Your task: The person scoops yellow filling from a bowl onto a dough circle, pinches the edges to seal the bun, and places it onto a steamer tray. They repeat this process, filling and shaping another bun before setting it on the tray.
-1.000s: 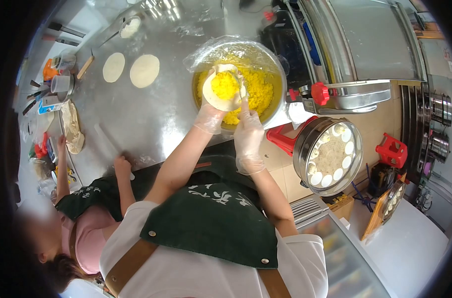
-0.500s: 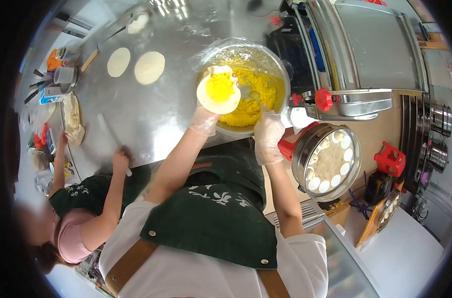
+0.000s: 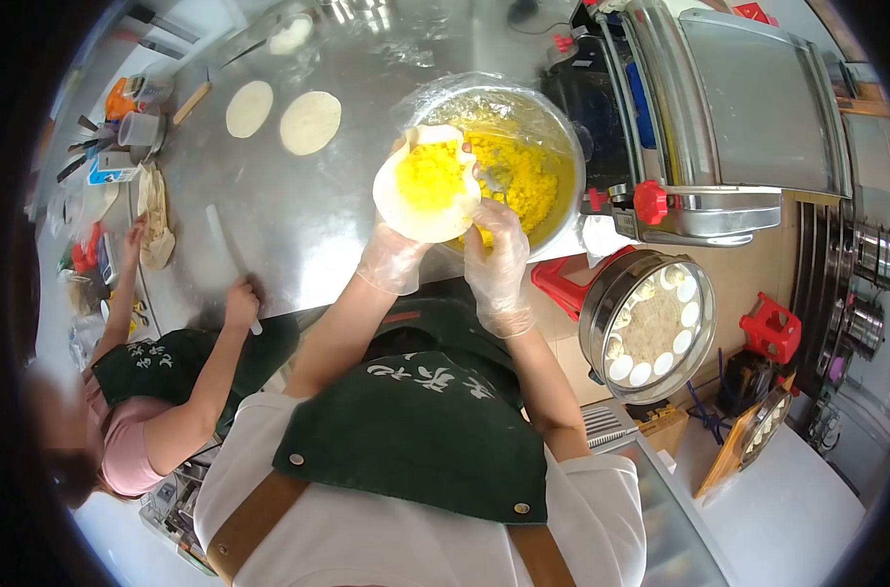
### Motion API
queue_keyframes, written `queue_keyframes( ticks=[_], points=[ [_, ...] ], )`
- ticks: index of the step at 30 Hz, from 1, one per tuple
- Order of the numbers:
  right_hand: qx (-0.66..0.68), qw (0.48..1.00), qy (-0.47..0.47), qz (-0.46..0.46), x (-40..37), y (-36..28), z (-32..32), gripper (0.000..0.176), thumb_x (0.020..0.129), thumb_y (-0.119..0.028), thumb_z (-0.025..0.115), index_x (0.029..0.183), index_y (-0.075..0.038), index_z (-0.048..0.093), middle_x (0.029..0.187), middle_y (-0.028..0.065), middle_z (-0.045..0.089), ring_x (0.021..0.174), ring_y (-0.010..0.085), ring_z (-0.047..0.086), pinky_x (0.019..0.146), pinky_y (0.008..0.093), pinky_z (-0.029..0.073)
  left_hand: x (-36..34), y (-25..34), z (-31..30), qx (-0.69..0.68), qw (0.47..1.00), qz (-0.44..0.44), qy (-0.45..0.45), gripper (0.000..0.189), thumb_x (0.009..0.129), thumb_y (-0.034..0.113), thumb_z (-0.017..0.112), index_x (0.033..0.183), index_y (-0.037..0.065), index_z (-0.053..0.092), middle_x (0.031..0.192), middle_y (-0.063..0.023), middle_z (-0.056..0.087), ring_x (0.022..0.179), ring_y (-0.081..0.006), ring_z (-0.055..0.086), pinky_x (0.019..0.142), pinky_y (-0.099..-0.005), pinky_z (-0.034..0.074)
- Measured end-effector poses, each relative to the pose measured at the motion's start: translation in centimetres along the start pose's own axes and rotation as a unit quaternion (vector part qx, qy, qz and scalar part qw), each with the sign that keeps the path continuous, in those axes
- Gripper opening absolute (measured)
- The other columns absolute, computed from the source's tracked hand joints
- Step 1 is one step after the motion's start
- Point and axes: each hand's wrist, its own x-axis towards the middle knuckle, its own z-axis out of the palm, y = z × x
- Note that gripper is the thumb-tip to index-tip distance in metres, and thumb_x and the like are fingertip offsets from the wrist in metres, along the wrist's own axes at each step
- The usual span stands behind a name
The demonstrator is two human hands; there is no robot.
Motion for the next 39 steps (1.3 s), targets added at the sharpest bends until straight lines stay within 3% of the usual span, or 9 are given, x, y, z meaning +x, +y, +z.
queue_keyframes(
  ticks=[6, 12, 18, 24, 27, 33, 36, 39],
  points=[
    [-0.023, 0.999, 0.003, -0.045, 1.4, -1.8, -0.9, 0.037, 0.071, 0.014, 0.067, 0.101, -0.007, 0.062, 0.097, 0.0145, 0.068, 0.084, 0.0332, 0.067, 0.072, 0.0392, 0.054, -1.0, -0.1, 0.6, -0.033, 0.999, -0.023, -0.010, 0.057, 0.099, 0.053, 0.044, 0.125, 0.005, 0.059, 0.111, -0.0177, 0.066, 0.103, -0.0348, 0.062, 0.087, -0.0475, 0.054],
    [-0.020, 0.999, 0.044, -0.007, 2.6, -4.5, -0.6, 0.033, 0.070, 0.013, 0.070, 0.095, -0.007, 0.065, 0.093, 0.0136, 0.069, 0.083, 0.0313, 0.069, 0.072, 0.0361, 0.054, -2.5, -0.1, 2.0, -0.031, 0.998, -0.020, -0.055, 0.052, 0.099, 0.049, 0.049, 0.125, 0.005, 0.059, 0.114, -0.0160, 0.066, 0.103, -0.0334, 0.064, 0.090, -0.0457, 0.055],
    [0.019, 0.998, 0.036, 0.052, 2.9, -6.7, -0.7, 0.034, 0.071, 0.012, 0.070, 0.099, -0.007, 0.066, 0.091, 0.0124, 0.071, 0.079, 0.0307, 0.070, 0.073, 0.0357, 0.055, -4.0, -0.4, 2.4, 0.022, 0.998, 0.047, 0.022, 0.048, 0.101, 0.045, 0.050, 0.128, 0.007, 0.057, 0.119, -0.0138, 0.066, 0.110, -0.0288, 0.065, 0.094, -0.0444, 0.054],
    [0.015, 0.995, -0.065, 0.073, 4.3, -7.6, -2.1, 0.038, 0.072, 0.015, 0.069, 0.105, -0.005, 0.067, 0.102, 0.0143, 0.069, 0.087, 0.0273, 0.069, 0.071, 0.0334, 0.055, -4.7, 0.0, 3.3, 0.030, 0.999, 0.036, -0.010, 0.049, 0.102, 0.047, 0.048, 0.131, 0.008, 0.055, 0.123, -0.0133, 0.065, 0.112, -0.0279, 0.064, 0.097, -0.0440, 0.053],
    [0.015, 0.994, -0.065, 0.085, 4.1, -7.7, -2.0, 0.036, 0.073, 0.014, 0.069, 0.104, -0.004, 0.067, 0.106, 0.0149, 0.068, 0.090, 0.0252, 0.068, 0.070, 0.0310, 0.055, -4.8, 0.2, 2.9, 0.032, 0.999, 0.037, -0.007, 0.051, 0.102, 0.048, 0.045, 0.132, 0.008, 0.054, 0.125, -0.0134, 0.064, 0.114, -0.0277, 0.064, 0.098, -0.0441, 0.053],
    [0.015, 0.995, -0.034, 0.092, 3.9, -8.6, -1.5, 0.032, 0.075, 0.012, 0.070, 0.102, -0.005, 0.068, 0.099, 0.0126, 0.069, 0.084, 0.0219, 0.068, 0.065, 0.0293, 0.054, -5.3, 0.5, 2.9, 0.011, 0.999, 0.029, -0.011, 0.052, 0.103, 0.047, 0.042, 0.135, 0.008, 0.051, 0.127, -0.0134, 0.062, 0.117, -0.0270, 0.061, 0.101, -0.0436, 0.050],
    [0.016, 0.986, -0.053, 0.156, 3.8, -9.4, -1.8, 0.030, 0.077, 0.012, 0.069, 0.102, -0.005, 0.068, 0.097, 0.0114, 0.070, 0.082, 0.0196, 0.069, 0.065, 0.0288, 0.054, -5.2, 0.5, 2.6, 0.025, 1.000, 0.009, -0.009, 0.051, 0.104, 0.047, 0.040, 0.135, 0.008, 0.051, 0.126, -0.0134, 0.062, 0.118, -0.0265, 0.060, 0.102, -0.0432, 0.050],
    [0.049, 0.989, -0.045, 0.134, 3.9, -9.3, -1.8, 0.031, 0.076, 0.011, 0.069, 0.102, -0.006, 0.068, 0.097, 0.0113, 0.070, 0.081, 0.0205, 0.069, 0.068, 0.0287, 0.055, -5.5, 0.3, 3.4, 0.042, 0.998, 0.029, 0.029, 0.057, 0.103, 0.050, 0.040, 0.131, 0.003, 0.055, 0.123, -0.0173, 0.064, 0.112, -0.0298, 0.063, 0.097, -0.0441, 0.053]
  ],
)
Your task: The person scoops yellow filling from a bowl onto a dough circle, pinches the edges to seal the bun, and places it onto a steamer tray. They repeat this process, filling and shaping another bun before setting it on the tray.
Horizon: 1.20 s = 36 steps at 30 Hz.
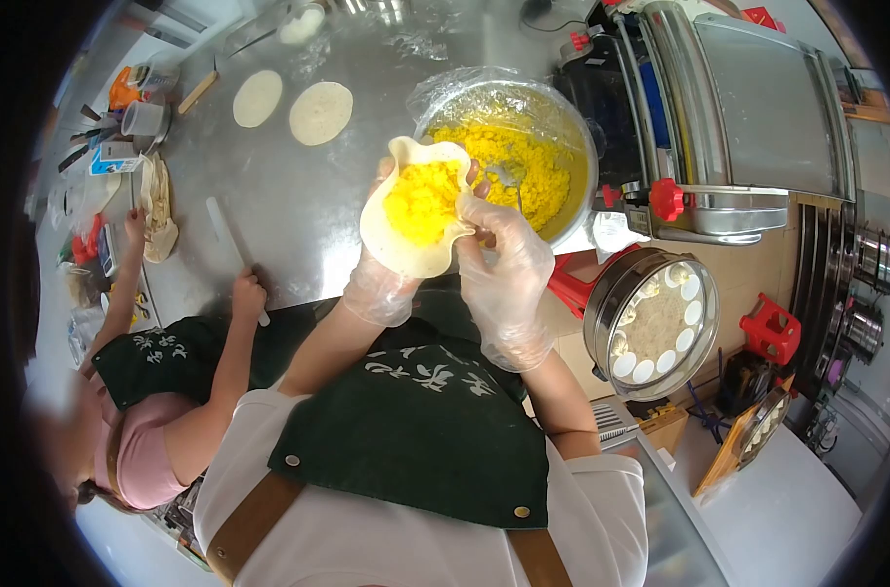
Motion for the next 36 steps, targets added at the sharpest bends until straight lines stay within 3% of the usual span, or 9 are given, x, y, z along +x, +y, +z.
queue_keyframes(
  ticks=[6, 12, 18, 21, 24, 27, 33, 36],
  points=[
    [-0.116, 0.991, -0.041, -0.047, 1.1, -0.6, -1.2, 0.036, 0.073, 0.010, 0.071, 0.105, -0.007, 0.068, 0.096, 0.0124, 0.070, 0.085, 0.0258, 0.070, 0.074, 0.0320, 0.056, -0.1, 0.3, -0.4, -0.062, 0.996, -0.029, -0.057, 0.056, 0.102, 0.048, 0.042, 0.133, 0.002, 0.053, 0.123, -0.0169, 0.064, 0.113, -0.0299, 0.063, 0.098, -0.0438, 0.052],
    [-0.061, 0.994, -0.058, -0.066, 0.5, 0.1, -1.4, 0.040, 0.074, 0.010, 0.071, 0.109, -0.007, 0.067, 0.096, 0.0122, 0.070, 0.081, 0.0246, 0.070, 0.070, 0.0312, 0.057, -0.1, -0.1, 0.4, -0.007, 0.999, -0.023, 0.021, 0.061, 0.100, 0.048, 0.048, 0.138, 0.001, 0.048, 0.132, -0.0182, 0.059, 0.121, -0.0324, 0.059, 0.104, -0.0449, 0.050],
    [-0.073, 0.992, -0.091, -0.047, 1.1, -0.3, -2.2, 0.043, 0.072, 0.010, 0.071, 0.111, -0.007, 0.067, 0.094, 0.0112, 0.069, 0.080, 0.0256, 0.070, 0.070, 0.0316, 0.057, -0.6, 0.3, 0.0, 0.045, 0.998, -0.029, -0.027, 0.057, 0.103, 0.044, 0.047, 0.140, 0.002, 0.046, 0.137, -0.0181, 0.056, 0.125, -0.0327, 0.056, 0.107, -0.0461, 0.047],
    [-0.121, 0.986, -0.089, -0.064, 1.8, -1.0, -2.4, 0.042, 0.072, 0.008, 0.072, 0.111, -0.008, 0.067, 0.094, 0.0106, 0.069, 0.080, 0.0275, 0.070, 0.070, 0.0328, 0.057, -0.7, 0.4, -0.3, -0.017, 0.995, -0.065, -0.079, 0.053, 0.104, 0.041, 0.045, 0.140, 0.002, 0.046, 0.138, -0.0179, 0.056, 0.126, -0.0319, 0.056, 0.108, -0.0460, 0.046],
    [-0.121, 0.985, -0.098, -0.078, 1.8, -0.5, -2.8, 0.040, 0.073, 0.007, 0.073, 0.110, -0.009, 0.068, 0.091, 0.0100, 0.069, 0.080, 0.0281, 0.069, 0.070, 0.0338, 0.057, -0.9, 0.3, 0.9, 0.040, 0.997, -0.065, 0.014, 0.057, 0.099, 0.043, 0.054, 0.137, 0.002, 0.048, 0.131, -0.0169, 0.061, 0.119, -0.0274, 0.061, 0.103, -0.0417, 0.050],
    [-0.119, 0.982, -0.099, -0.106, 1.6, 0.0, -2.9, 0.039, 0.073, 0.007, 0.073, 0.108, -0.009, 0.068, 0.088, 0.0094, 0.068, 0.080, 0.0274, 0.070, 0.069, 0.0340, 0.057, -0.2, 0.3, 0.0, 0.030, 0.995, -0.098, -0.008, 0.059, 0.097, 0.044, 0.056, 0.138, 0.002, 0.047, 0.131, -0.0180, 0.060, 0.119, -0.0275, 0.061, 0.104, -0.0414, 0.049],
    [-0.066, 0.991, -0.106, -0.054, 0.9, -0.4, -3.1, 0.039, 0.075, 0.008, 0.071, 0.111, -0.009, 0.068, 0.090, 0.0100, 0.069, 0.080, 0.0237, 0.070, 0.068, 0.0317, 0.056, -0.4, 0.2, 0.5, 0.047, 0.993, -0.106, -0.024, 0.063, 0.096, 0.044, 0.058, 0.140, 0.001, 0.044, 0.133, -0.0191, 0.058, 0.121, -0.0274, 0.060, 0.104, -0.0407, 0.050],
    [-0.104, 0.989, -0.100, -0.028, 1.5, -0.8, -3.4, 0.041, 0.076, 0.008, 0.070, 0.113, -0.009, 0.067, 0.096, 0.0111, 0.069, 0.081, 0.0229, 0.070, 0.068, 0.0305, 0.056, -0.4, 0.3, 0.5, 0.059, 0.991, -0.116, -0.028, 0.060, 0.099, 0.042, 0.055, 0.140, 0.001, 0.044, 0.134, -0.0192, 0.058, 0.122, -0.0272, 0.059, 0.105, -0.0398, 0.049]
  ],
)
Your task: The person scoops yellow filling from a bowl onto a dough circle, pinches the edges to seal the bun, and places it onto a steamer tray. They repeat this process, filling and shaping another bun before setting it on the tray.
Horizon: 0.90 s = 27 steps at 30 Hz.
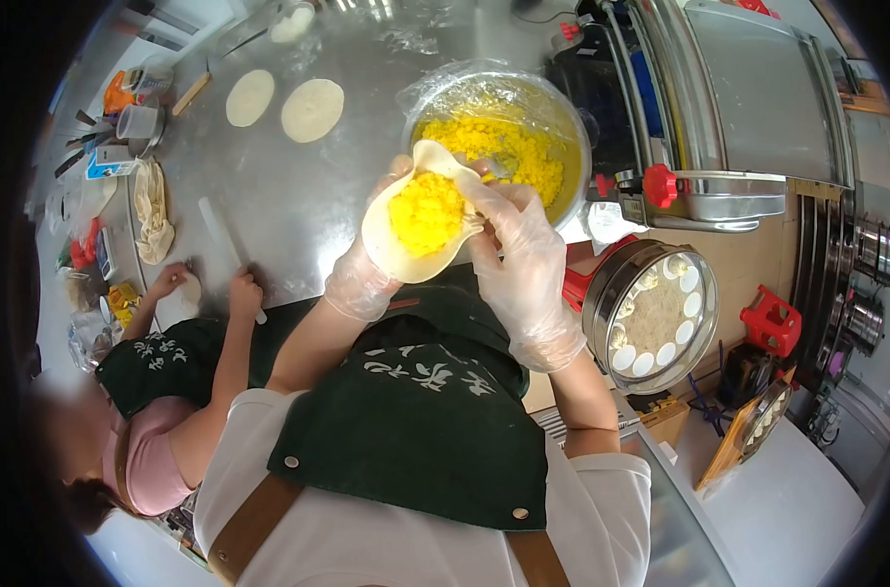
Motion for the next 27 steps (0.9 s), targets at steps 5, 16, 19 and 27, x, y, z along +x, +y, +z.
queue_keyframes(
  ticks=[5, 16, 19, 27],
  points=[
    [-0.002, 0.999, -0.012, -0.044, 0.2, 0.8, -0.6, 0.041, 0.077, 0.008, 0.070, 0.114, -0.010, 0.068, 0.100, 0.0115, 0.070, 0.081, 0.0233, 0.070, 0.068, 0.0301, 0.056, 0.6, -0.1, -0.7, -0.013, 0.999, -0.026, -0.018, 0.057, 0.102, 0.043, 0.050, 0.141, 0.002, 0.043, 0.133, -0.0189, 0.058, 0.123, -0.0268, 0.058, 0.104, -0.0387, 0.051],
    [0.047, 0.998, 0.030, 0.009, -0.8, 1.9, 0.2, 0.031, 0.078, 0.007, 0.071, 0.107, -0.004, 0.066, 0.093, 0.0102, 0.071, 0.076, 0.0213, 0.071, 0.066, 0.0298, 0.055, -1.8, 1.0, 0.5, 0.168, 0.983, -0.050, 0.061, 0.072, 0.098, 0.051, 0.053, 0.147, 0.001, 0.036, 0.145, -0.0183, 0.048, 0.132, -0.0268, 0.050, 0.113, -0.0404, 0.041],
    [0.051, 0.998, 0.032, 0.035, -0.5, 1.7, 0.4, 0.032, 0.077, 0.007, 0.071, 0.107, -0.003, 0.066, 0.091, 0.0101, 0.070, 0.076, 0.0208, 0.071, 0.065, 0.0306, 0.055, -1.8, 1.0, 2.5, 0.279, 0.955, -0.035, 0.093, 0.061, 0.095, 0.031, 0.065, 0.144, 0.003, 0.041, 0.137, -0.0128, 0.053, 0.127, -0.0213, 0.053, 0.110, -0.0355, 0.041],
    [-0.034, 0.997, -0.041, -0.060, -0.3, 2.5, -0.7, 0.026, 0.080, 0.002, 0.071, 0.104, -0.004, 0.068, 0.087, 0.0101, 0.071, 0.072, 0.0219, 0.070, 0.064, 0.0321, 0.055, -1.4, 0.7, 3.2, 0.352, 0.928, -0.002, 0.123, 0.054, 0.092, 0.018, 0.071, 0.139, 0.004, 0.048, 0.125, -0.0072, 0.058, 0.120, -0.0151, 0.055, 0.105, -0.0293, 0.042]
  ],
)
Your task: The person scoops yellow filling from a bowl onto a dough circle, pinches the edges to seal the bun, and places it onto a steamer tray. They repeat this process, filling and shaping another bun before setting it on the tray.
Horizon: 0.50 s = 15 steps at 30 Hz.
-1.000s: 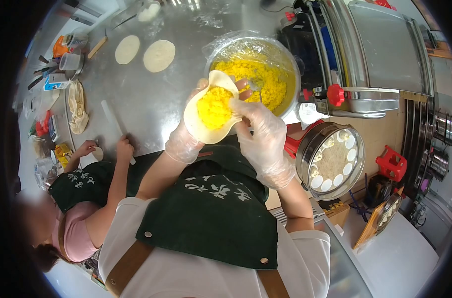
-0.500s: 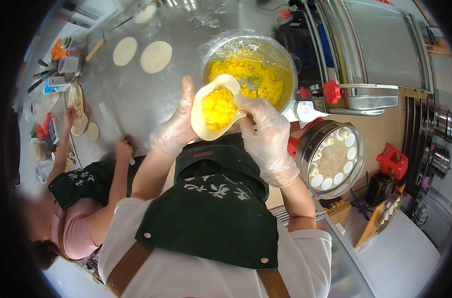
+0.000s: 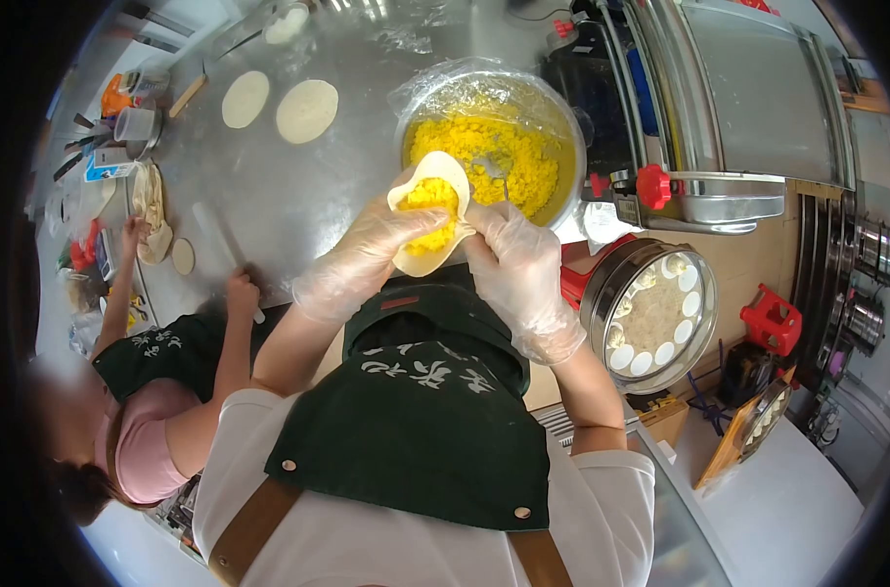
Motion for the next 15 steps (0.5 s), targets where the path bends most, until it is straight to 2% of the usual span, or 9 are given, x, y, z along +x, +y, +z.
queue_keyframes(
  ticks=[3, 6, 9, 12, 15],
  points=[
    [0.098, 0.975, -0.010, 0.199, -0.1, -0.2, 0.4, 0.026, 0.081, 0.000, 0.073, 0.105, -0.005, 0.069, 0.086, 0.0119, 0.070, 0.071, 0.0243, 0.071, 0.065, 0.0313, 0.056, -0.1, 0.3, 0.0, 0.032, 0.999, -0.003, 0.008, 0.056, 0.092, 0.019, 0.072, 0.140, 0.003, 0.047, 0.127, -0.0080, 0.058, 0.121, -0.0159, 0.055, 0.105, -0.0296, 0.042],
    [0.123, 0.958, -0.029, 0.256, 1.3, -1.6, -0.5, 0.027, 0.082, -0.003, 0.073, 0.109, -0.005, 0.070, 0.084, 0.0136, 0.069, 0.070, 0.0244, 0.071, 0.066, 0.0302, 0.056, 0.2, 0.4, -0.2, 0.071, 0.997, -0.006, 0.003, 0.061, 0.091, 0.020, 0.072, 0.142, 0.003, 0.044, 0.128, -0.0085, 0.058, 0.122, -0.0171, 0.054, 0.107, -0.0306, 0.041],
    [0.086, 0.986, -0.040, 0.138, 0.9, -0.3, -0.2, 0.032, 0.082, -0.001, 0.071, 0.114, -0.005, 0.069, 0.083, 0.0139, 0.069, 0.067, 0.0254, 0.069, 0.063, 0.0307, 0.055, 0.3, 0.9, -0.4, 0.096, 0.995, -0.004, -0.006, 0.058, 0.092, 0.021, 0.073, 0.140, 0.001, 0.047, 0.129, -0.0099, 0.057, 0.121, -0.0170, 0.055, 0.106, -0.0295, 0.041],
    [-0.043, 0.998, -0.042, -0.032, 1.2, -0.1, -0.6, 0.035, 0.082, 0.001, 0.069, 0.116, -0.005, 0.069, 0.082, 0.0136, 0.068, 0.065, 0.0276, 0.068, 0.061, 0.0324, 0.055, 0.3, 1.6, -0.3, 0.098, 0.995, -0.016, -0.030, 0.058, 0.093, 0.023, 0.072, 0.139, 0.000, 0.048, 0.129, -0.0101, 0.057, 0.120, -0.0155, 0.055, 0.105, -0.0276, 0.042],
    [-0.088, 0.994, -0.048, -0.050, 1.1, -0.3, -0.4, 0.023, 0.082, 0.002, 0.073, 0.103, -0.004, 0.070, 0.081, 0.0070, 0.070, 0.064, 0.0115, 0.065, 0.060, 0.0263, 0.052, 0.4, 2.4, 0.0, 0.078, 0.996, -0.042, 0.006, 0.054, 0.094, 0.026, 0.070, 0.137, 0.000, 0.051, 0.126, -0.0093, 0.059, 0.117, -0.0138, 0.056, 0.102, -0.0258, 0.044]
  ],
)
